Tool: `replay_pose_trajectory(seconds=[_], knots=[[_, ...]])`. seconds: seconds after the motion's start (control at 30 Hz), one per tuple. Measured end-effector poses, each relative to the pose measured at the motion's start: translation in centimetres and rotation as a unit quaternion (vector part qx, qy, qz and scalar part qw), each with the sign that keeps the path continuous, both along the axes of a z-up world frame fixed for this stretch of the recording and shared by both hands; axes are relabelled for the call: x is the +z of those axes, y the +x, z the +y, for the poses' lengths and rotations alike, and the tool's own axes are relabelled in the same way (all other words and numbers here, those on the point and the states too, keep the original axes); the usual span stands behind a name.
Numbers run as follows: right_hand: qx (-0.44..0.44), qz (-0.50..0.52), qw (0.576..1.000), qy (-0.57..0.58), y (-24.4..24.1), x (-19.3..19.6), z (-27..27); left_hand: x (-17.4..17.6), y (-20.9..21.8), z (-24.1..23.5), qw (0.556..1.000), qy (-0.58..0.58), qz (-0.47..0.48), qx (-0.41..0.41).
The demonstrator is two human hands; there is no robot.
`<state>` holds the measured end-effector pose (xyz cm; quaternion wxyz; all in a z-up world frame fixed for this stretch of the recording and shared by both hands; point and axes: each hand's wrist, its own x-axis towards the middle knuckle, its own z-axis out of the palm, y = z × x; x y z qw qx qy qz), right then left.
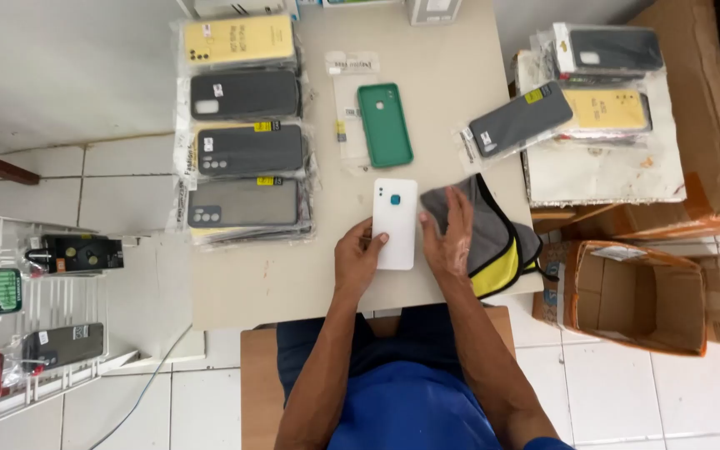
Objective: Unpacking, inspecting, and repacking various mobile phone cases and screen protectors on a desk.
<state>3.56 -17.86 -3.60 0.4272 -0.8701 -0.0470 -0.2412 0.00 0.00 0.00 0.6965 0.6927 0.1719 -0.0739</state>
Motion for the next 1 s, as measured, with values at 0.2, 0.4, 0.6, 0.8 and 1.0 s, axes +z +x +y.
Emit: replay_pose_trajectory(seconds=[0.2, 0.4, 0.6, 0.8, 1.0], knots=[[0.040, 0.254, 0.905, 0.338, 1.3, -0.5, 1.8, -1.0, 0.5, -0.9, 0.997, -0.072, -0.024, -0.028], [0.061, 0.300, 0.900, 0.310, 0.8, 0.9, 3.4, 0.0, 3.3, 0.1, 0.996, -0.069, -0.030, 0.044], [0.033, 0.290, 0.911, 0.290, 0.8, -2.1, 2.9, 0.7, 4.5, -1.1, 0.995, -0.032, -0.039, 0.081], [0.090, 0.346, 0.891, 0.279, -1.2, 1.4, 2.9, -2.8, 4.7, -1.2, 0.996, 0.037, -0.050, 0.070], [0.151, 0.315, 0.901, 0.257, -1.0, 1.8, 3.6, -2.8, 4.5, 0.2, 0.984, 0.106, -0.046, 0.138]])
